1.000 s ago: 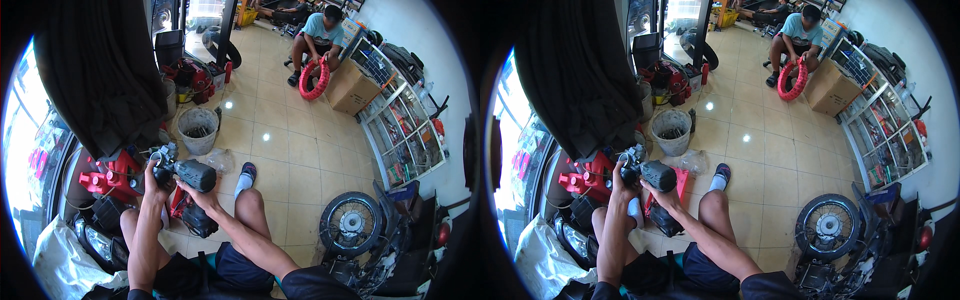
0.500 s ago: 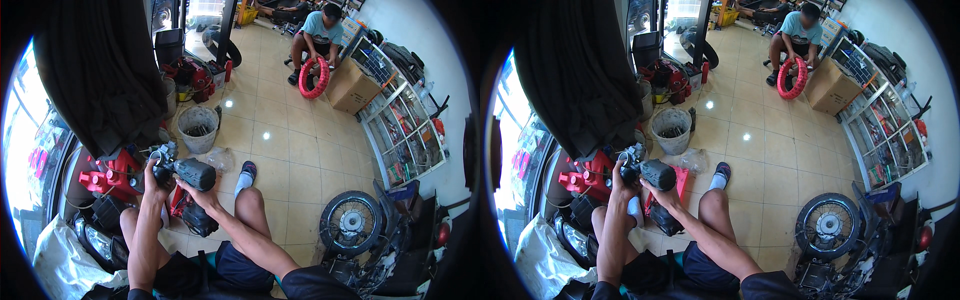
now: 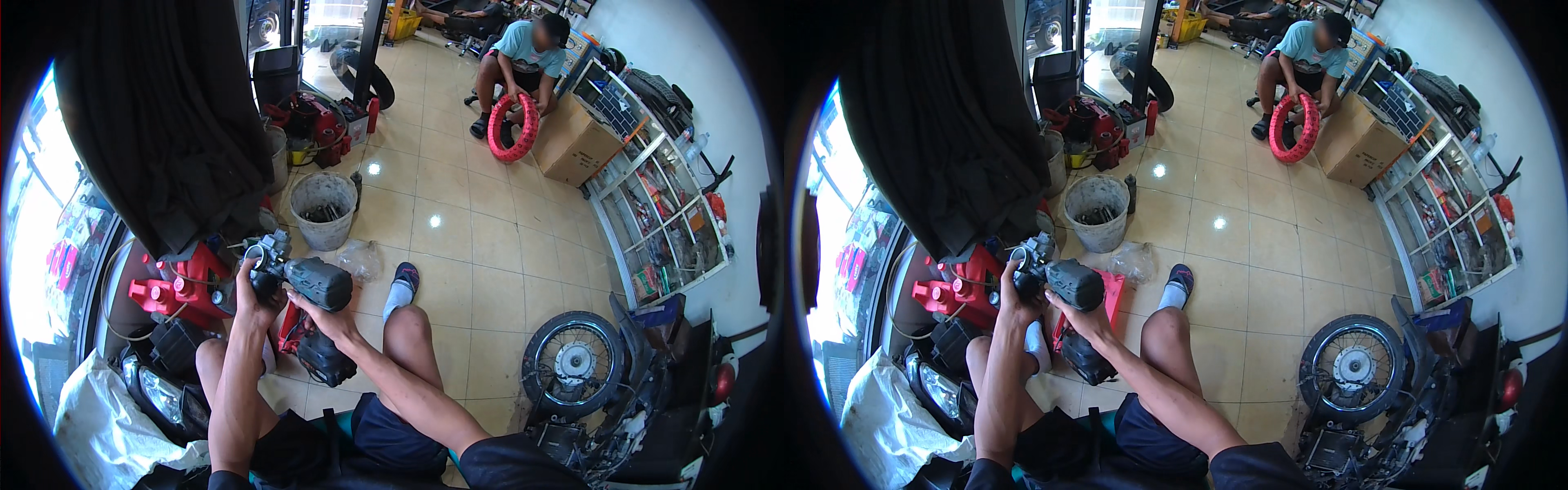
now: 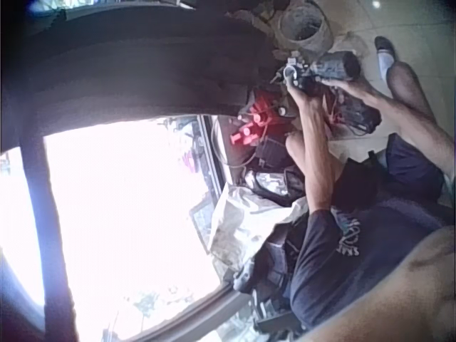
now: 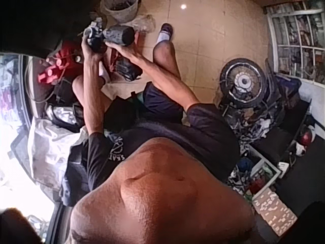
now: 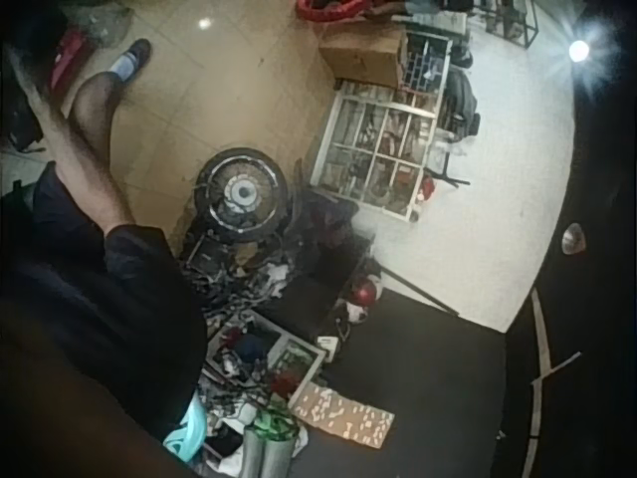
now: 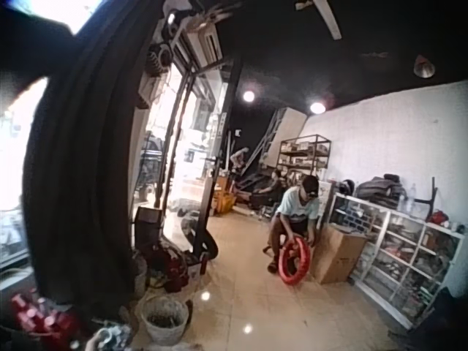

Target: Repairing a motorcycle and cleaning/assembling its carburetor.

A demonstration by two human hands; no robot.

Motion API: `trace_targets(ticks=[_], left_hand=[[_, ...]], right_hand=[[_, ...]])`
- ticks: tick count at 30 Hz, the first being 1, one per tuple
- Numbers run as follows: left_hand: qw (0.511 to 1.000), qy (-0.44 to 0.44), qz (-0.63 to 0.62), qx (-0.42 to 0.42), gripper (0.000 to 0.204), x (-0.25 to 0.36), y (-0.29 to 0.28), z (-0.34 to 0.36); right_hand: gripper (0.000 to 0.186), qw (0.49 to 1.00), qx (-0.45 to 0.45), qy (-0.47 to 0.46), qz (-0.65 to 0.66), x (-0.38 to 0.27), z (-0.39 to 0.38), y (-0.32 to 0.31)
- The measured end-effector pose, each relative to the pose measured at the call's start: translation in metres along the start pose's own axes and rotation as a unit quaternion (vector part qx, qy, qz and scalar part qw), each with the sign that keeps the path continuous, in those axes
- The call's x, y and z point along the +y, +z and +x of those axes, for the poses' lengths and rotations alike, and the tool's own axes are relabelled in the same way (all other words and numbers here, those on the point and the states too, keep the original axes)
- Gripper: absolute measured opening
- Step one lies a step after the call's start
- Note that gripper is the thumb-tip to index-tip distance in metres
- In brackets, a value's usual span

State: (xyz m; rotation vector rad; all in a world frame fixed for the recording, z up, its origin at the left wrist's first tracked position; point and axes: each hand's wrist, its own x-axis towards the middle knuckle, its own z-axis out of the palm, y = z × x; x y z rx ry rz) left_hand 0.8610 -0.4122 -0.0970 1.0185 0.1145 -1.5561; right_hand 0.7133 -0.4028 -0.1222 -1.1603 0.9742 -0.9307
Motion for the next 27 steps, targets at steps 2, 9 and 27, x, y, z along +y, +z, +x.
trace_targets(ticks=[2, 9, 27], left_hand=[[1.0, -0.001, 0.001, 0.001, 0.033, 0.0, 0.001, -0.001], [1.0, -0.002, -0.019, 0.015, 0.032, -0.003, -0.002, 0.001], [0.998, -0.021, -0.008, -0.056, 0.043, -0.005, -0.012, 0.016]], right_hand=[[0.036, 1.0, -0.011, -0.022, 0.012, 0.0, 0.001, 0.0], [0.029, 0.998, 0.009, 0.012, 0.061, -0.007, -0.004, 0.001], [0.028, 0.991, 0.021, 0.046, 0.122, -0.01, -0.004, -0.001]])
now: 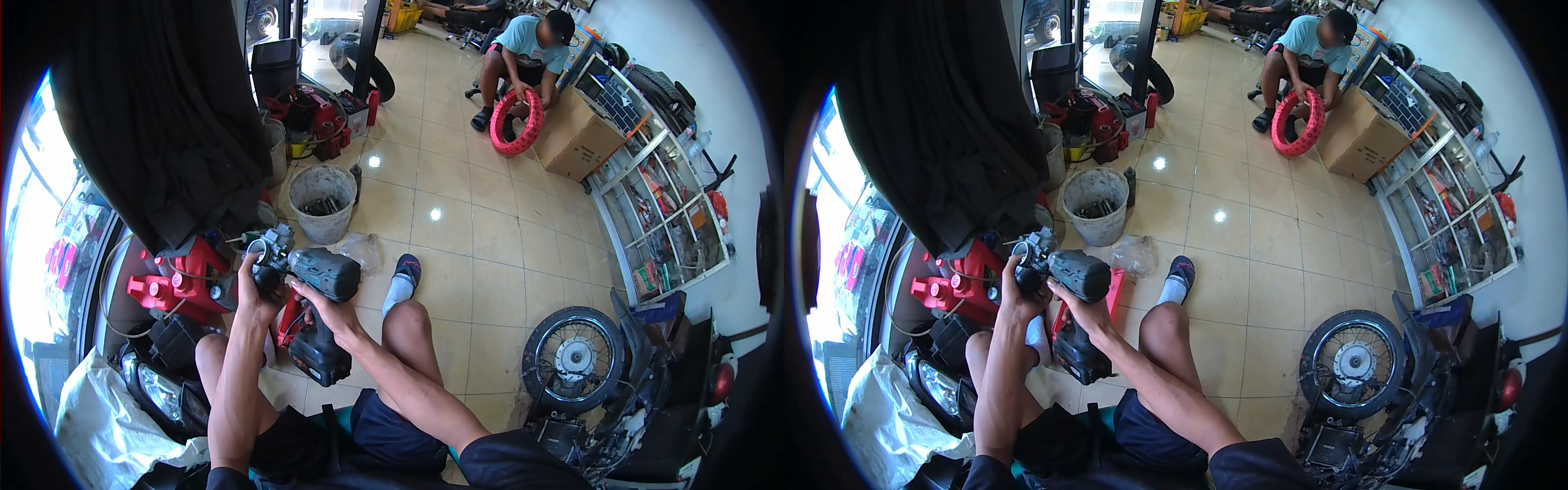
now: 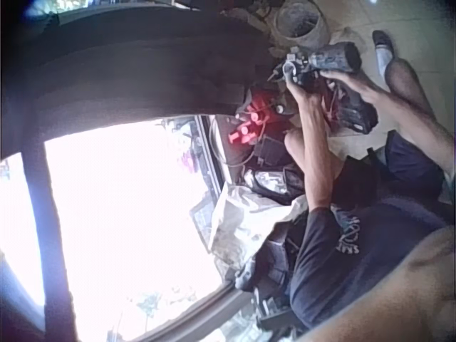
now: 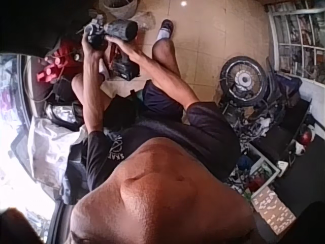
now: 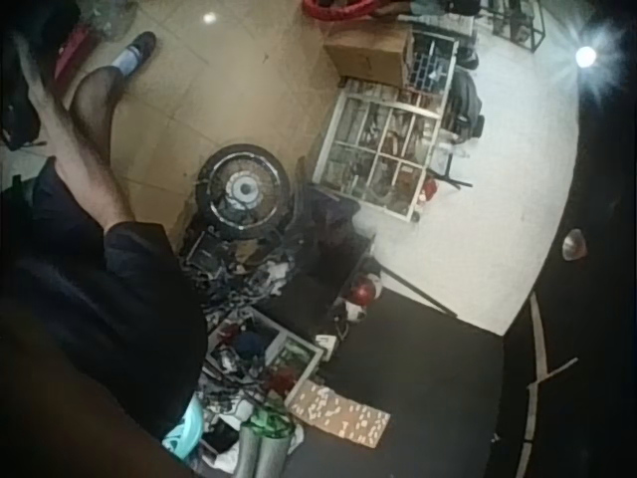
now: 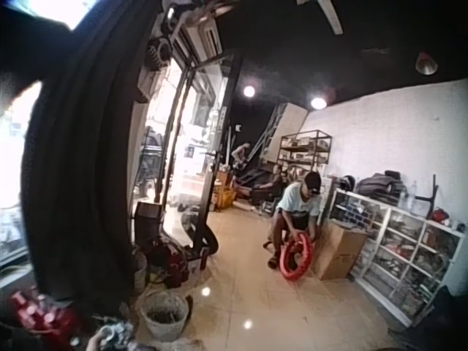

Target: Repairing a motorcycle and cleaning/assembling its carburetor.

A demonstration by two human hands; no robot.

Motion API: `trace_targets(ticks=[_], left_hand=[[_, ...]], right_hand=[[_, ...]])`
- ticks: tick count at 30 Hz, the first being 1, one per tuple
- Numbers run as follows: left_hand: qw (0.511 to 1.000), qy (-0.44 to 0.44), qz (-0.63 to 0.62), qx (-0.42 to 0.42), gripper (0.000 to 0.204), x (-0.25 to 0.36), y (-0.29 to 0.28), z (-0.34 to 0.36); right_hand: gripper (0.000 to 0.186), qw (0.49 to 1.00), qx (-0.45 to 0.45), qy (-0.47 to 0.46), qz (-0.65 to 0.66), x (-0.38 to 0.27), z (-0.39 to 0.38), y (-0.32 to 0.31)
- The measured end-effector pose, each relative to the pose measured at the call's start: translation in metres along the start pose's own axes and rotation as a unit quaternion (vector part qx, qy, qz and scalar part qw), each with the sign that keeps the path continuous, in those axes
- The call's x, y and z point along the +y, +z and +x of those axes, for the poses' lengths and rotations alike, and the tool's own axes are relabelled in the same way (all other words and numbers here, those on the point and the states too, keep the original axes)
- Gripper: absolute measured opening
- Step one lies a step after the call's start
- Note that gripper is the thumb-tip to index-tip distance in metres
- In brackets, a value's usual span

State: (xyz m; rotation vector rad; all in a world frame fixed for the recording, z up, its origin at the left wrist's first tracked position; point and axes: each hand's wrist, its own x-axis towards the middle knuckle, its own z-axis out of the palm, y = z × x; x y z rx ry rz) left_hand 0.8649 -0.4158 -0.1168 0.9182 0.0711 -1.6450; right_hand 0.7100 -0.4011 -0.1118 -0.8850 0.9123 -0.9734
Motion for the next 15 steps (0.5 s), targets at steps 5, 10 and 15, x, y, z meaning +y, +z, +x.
trace_targets(ticks=[5, 10, 15], left_hand=[[0.999, 0.004, -0.009, 0.033, 0.043, 0.0, 0.005, -0.004], [0.999, -0.011, 0.006, 0.04, 0.043, 0.001, 0.006, -0.004], [1.0, 0.002, -0.006, 0.03, 0.037, -0.001, 0.013, -0.007]], right_hand=[[0.023, 0.999, -0.025, -0.013, -0.019, -0.004, -0.001, -0.003], [0.023, 0.999, -0.023, -0.018, -0.035, -0.008, -0.004, -0.004], [0.024, 0.999, -0.017, 0.012, -0.037, -0.005, -0.002, -0.003]])
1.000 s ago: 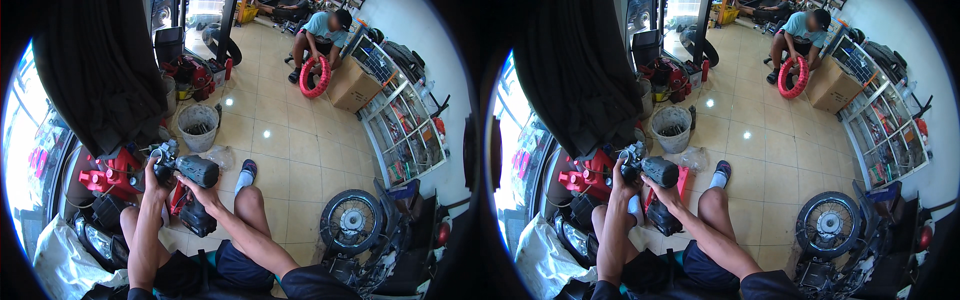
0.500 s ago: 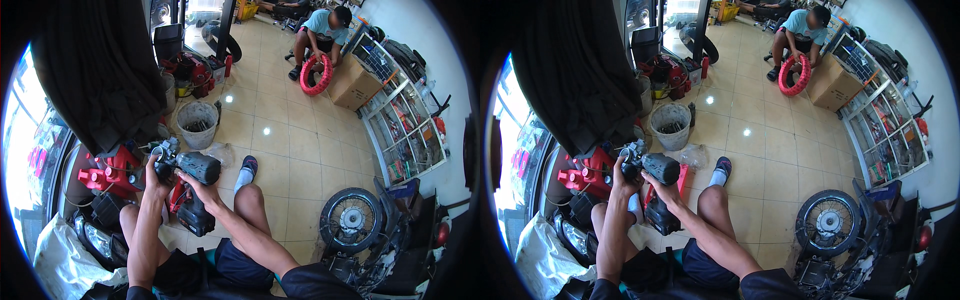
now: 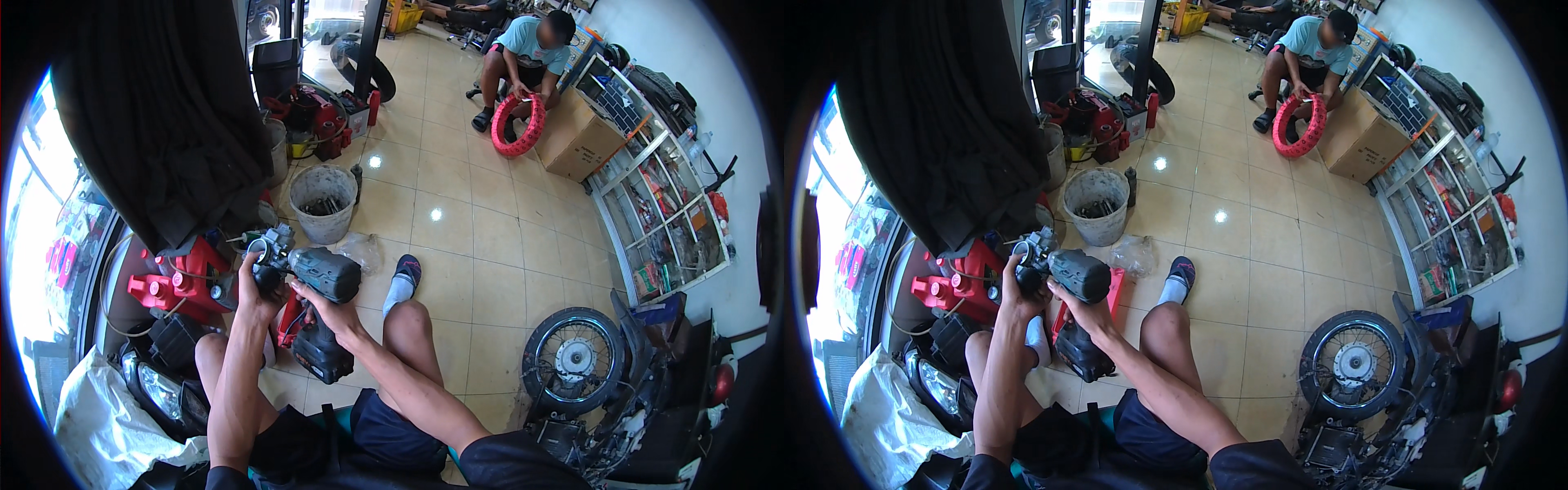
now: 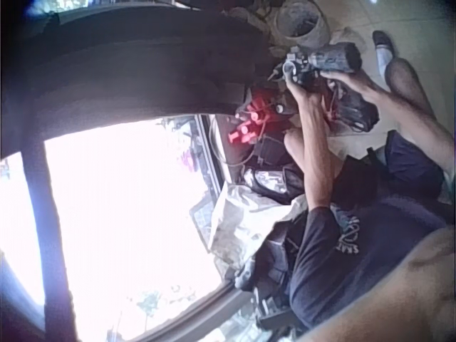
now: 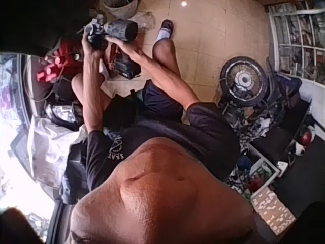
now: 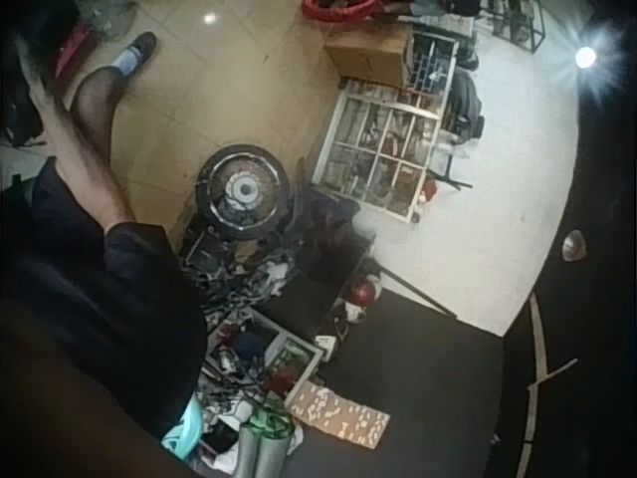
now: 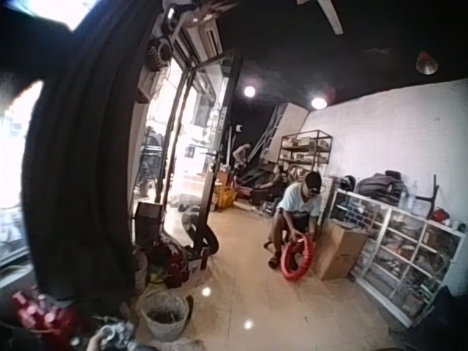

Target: Repairing a motorcycle and cleaning/assembling its carburetor.

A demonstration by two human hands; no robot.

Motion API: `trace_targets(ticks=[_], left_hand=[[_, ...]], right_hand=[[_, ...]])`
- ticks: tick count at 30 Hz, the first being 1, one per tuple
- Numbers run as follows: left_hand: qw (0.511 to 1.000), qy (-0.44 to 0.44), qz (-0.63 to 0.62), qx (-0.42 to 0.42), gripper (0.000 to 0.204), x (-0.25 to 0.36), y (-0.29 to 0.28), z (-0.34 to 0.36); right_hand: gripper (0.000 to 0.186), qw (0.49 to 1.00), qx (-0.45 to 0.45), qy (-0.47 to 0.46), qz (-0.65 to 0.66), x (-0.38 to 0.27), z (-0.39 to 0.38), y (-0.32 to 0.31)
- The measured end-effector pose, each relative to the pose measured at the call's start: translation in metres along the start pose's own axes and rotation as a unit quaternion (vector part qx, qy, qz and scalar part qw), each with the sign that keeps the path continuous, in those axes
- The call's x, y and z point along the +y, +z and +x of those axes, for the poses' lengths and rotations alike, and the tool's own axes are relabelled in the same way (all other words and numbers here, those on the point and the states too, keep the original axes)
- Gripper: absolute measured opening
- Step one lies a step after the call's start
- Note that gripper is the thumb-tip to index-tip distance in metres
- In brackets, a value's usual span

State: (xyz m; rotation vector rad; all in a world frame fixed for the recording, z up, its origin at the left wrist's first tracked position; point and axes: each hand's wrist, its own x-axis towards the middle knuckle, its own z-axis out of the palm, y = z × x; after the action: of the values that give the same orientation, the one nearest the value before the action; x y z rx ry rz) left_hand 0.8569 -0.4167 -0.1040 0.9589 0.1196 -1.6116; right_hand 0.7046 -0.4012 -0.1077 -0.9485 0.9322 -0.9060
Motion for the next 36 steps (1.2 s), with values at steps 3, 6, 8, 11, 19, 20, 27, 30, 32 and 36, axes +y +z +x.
trace_targets(ticks=[3, 6, 8, 11, 19, 20, 27, 30, 32, 36], left_hand=[[1.0, 0.0, -0.012, 0.027, 0.033, -0.001, 0.004, -0.003], [1.0, 0.004, -0.007, 0.026, 0.034, -0.001, 0.004, -0.004], [1.0, 0.005, -0.006, 0.021, 0.034, -0.002, 0.004, -0.003], [1.0, 0.015, 0.005, 0.022, 0.033, -0.002, 0.003, -0.004], [1.0, -0.02, -0.011, 0.021, 0.035, 0.0, 0.002, -0.003], [1.0, -0.005, -0.01, 0.013, 0.035, -0.001, 0.001, -0.002], [1.0, -0.003, 0.008, -0.025, 0.039, 0.003, -0.014, 0.005], [1.0, -0.009, 0.005, -0.017, 0.039, 0.002, -0.015, 0.007], [1.0, -0.01, -0.007, 0.002, 0.039, 0.001, -0.014, 0.008], [1.0, -0.003, -0.015, -0.017, 0.04, 0.002, -0.013, 0.007]], right_hand=[[0.025, 1.0, -0.003, -0.011, 0.008, 0.003, 0.001, 0.001], [0.025, 1.0, 0.003, 0.007, 0.002, 0.004, 0.002, 0.001], [0.024, 1.0, 0.001, -0.027, 0.015, 0.004, 0.002, 0.002], [0.025, 1.0, -0.001, -0.019, 0.016, 0.004, 0.002, 0.001], [0.025, 0.999, 0.012, -0.036, 0.03, 0.01, 0.005, 0.004], [0.025, 0.999, 0.01, -0.035, 0.029, 0.011, 0.005, 0.004], [0.028, 1.0, 0.017, 0.002, 0.012, 0.01, 0.005, 0.004], [0.029, 1.0, 0.015, 0.005, 0.012, 0.01, 0.004, 0.004], [0.03, 1.0, 0.006, -0.012, 0.014, 0.01, 0.004, 0.004], [0.03, 1.0, 0.011, 0.014, -0.001, 0.012, 0.005, 0.004]])
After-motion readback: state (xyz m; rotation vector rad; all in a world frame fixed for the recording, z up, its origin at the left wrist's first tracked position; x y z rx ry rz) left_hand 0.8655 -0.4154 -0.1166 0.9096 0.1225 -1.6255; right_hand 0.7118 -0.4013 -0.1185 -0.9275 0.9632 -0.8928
